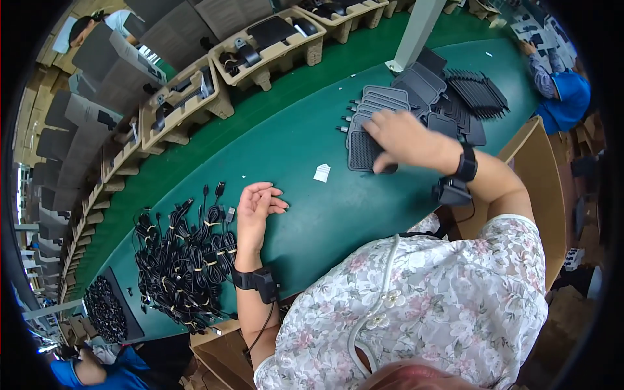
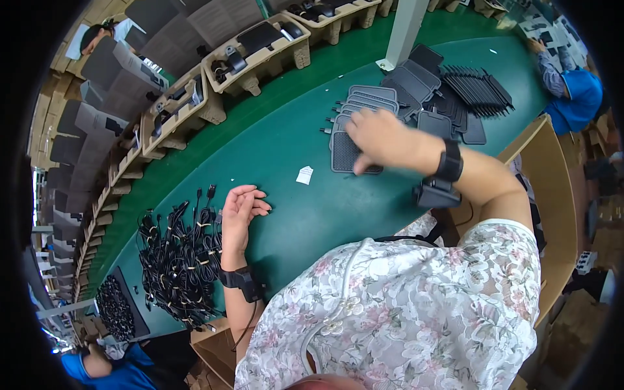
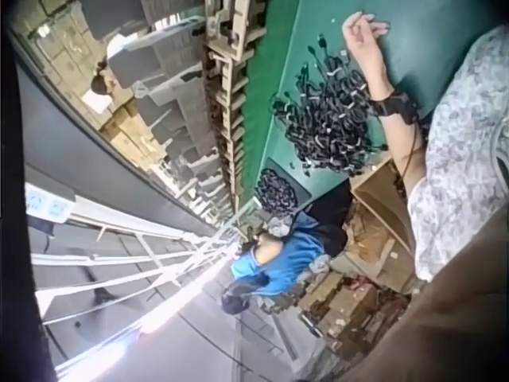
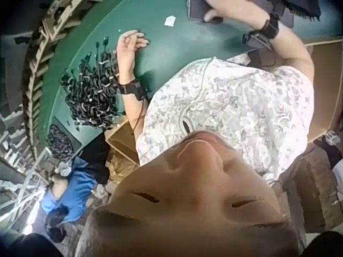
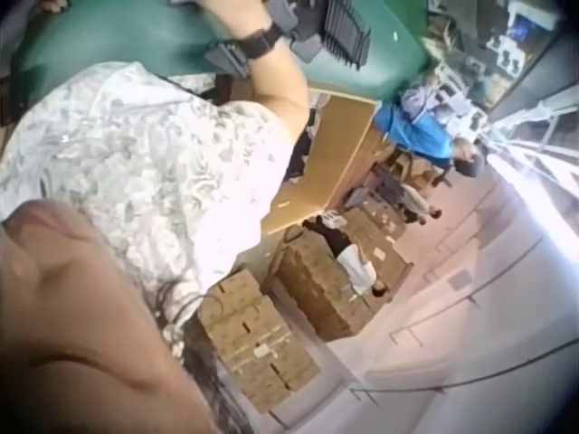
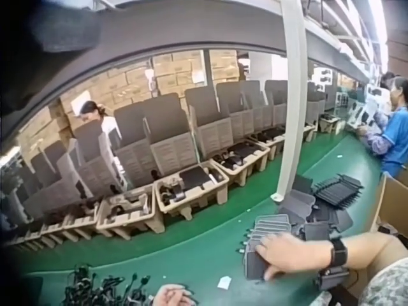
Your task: The person picks up a cable and a base, places the base into a cardboard tray, and then peels a small white sticker to press it onto the base.
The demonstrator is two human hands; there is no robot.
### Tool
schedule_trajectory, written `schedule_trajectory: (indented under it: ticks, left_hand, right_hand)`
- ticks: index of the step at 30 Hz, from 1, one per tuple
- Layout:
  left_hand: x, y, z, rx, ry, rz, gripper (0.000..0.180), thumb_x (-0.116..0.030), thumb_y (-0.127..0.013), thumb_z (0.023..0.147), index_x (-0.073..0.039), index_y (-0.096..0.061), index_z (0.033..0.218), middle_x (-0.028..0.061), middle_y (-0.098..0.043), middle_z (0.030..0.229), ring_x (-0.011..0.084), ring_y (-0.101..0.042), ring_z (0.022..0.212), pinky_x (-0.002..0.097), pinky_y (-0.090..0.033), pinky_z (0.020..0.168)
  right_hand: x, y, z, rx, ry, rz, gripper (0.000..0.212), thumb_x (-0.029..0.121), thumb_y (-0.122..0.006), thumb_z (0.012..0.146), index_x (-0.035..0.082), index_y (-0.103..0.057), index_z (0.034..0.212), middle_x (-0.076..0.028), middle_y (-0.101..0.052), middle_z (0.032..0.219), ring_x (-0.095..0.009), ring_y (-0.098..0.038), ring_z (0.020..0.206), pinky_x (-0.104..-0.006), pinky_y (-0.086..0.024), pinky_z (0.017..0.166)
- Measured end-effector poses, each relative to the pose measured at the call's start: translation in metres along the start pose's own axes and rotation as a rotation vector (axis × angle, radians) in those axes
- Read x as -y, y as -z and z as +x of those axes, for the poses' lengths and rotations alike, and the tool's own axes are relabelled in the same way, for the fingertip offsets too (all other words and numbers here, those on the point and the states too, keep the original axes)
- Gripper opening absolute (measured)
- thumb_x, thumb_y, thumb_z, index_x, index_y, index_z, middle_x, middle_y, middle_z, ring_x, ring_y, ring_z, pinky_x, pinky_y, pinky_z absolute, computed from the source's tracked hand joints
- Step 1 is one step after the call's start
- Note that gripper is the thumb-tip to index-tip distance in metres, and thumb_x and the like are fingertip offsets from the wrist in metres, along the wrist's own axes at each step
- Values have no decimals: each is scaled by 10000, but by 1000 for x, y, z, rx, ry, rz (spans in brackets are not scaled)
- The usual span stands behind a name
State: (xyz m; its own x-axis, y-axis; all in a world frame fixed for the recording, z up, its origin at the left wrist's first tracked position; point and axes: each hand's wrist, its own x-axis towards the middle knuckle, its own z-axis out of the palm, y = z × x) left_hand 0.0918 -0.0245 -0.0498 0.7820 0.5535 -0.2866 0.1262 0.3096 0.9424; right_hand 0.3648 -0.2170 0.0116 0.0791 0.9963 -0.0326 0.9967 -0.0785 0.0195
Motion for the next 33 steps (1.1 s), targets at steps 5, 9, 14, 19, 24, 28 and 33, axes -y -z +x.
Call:
schedule_trajectory:
  ticks: [5, 9, 14, 19, 24, 28, 33]
  left_hand:
    - [2, -3, -3, 8, -29, -26, 177, -107, -473, 946, 6, -486, 1081, 119, -606, 945, 172, -621, 740, 260, -513, 660]
    - [5, -13, -6, 19, -28, -29, 169, -90, -468, 943, 5, -485, 1082, 117, -601, 938, 178, -621, 739, 262, -515, 659]
    - [12, -19, -13, 18, -63, -58, 165, -74, -473, 935, 1, -484, 1082, 116, -596, 937, 176, -621, 735, 260, -517, 648]
    - [21, -25, -13, -6, -72, -102, 163, -74, -484, 930, -9, -485, 1080, 115, -595, 941, 173, -620, 729, 257, -517, 643]
    - [11, -38, -17, -59, -153, 73, 182, -95, -520, 913, -26, -504, 1081, 95, -598, 939, 164, -622, 768, 270, -506, 658]
    - [-28, -37, -48, -323, -503, 712, 182, -94, -555, 877, -30, -544, 1047, 97, -601, 931, 200, -625, 784, 301, -502, 672]
    - [-58, 14, -83, -772, -512, 1167, 152, -99, -579, 826, -47, -604, 967, 118, -607, 927, 298, -584, 873, 377, -489, 744]
  right_hand:
    - [36, -2, -7, 138, -16, -14, 929, 519, -709, 574, -45, -420, 1254, -135, -502, 994, -268, -523, 930, -352, -456, 746]
    - [63, -5, -15, 44, 48, 66, 961, 485, -721, 579, -50, -377, 1300, -210, -469, 1147, -321, -491, 1044, -393, -441, 831]
    - [87, -26, -30, -16, 110, 75, 842, 374, -713, 670, -56, -364, 1305, -289, -338, 1342, -415, -377, 1219, -482, -381, 958]
    - [79, -15, -36, 48, 212, 116, 660, 232, -659, 756, -45, -390, 1291, -298, -373, 1323, -436, -376, 1235, -459, -367, 1000]
    - [49, 30, -18, 244, -36, 342, 392, 75, -605, 777, -19, -507, 1145, -264, -583, 894, -373, -588, 896, -408, -480, 741]
    - [25, 51, 0, 140, 39, 185, 307, 86, -623, 784, -17, -549, 1063, -224, -560, 761, -383, -559, 777, -410, -459, 651]
    - [7, 76, 43, -210, 93, 201, 278, 140, -653, 801, -19, -574, 1014, -168, -578, 731, -318, -574, 688, -371, -449, 614]
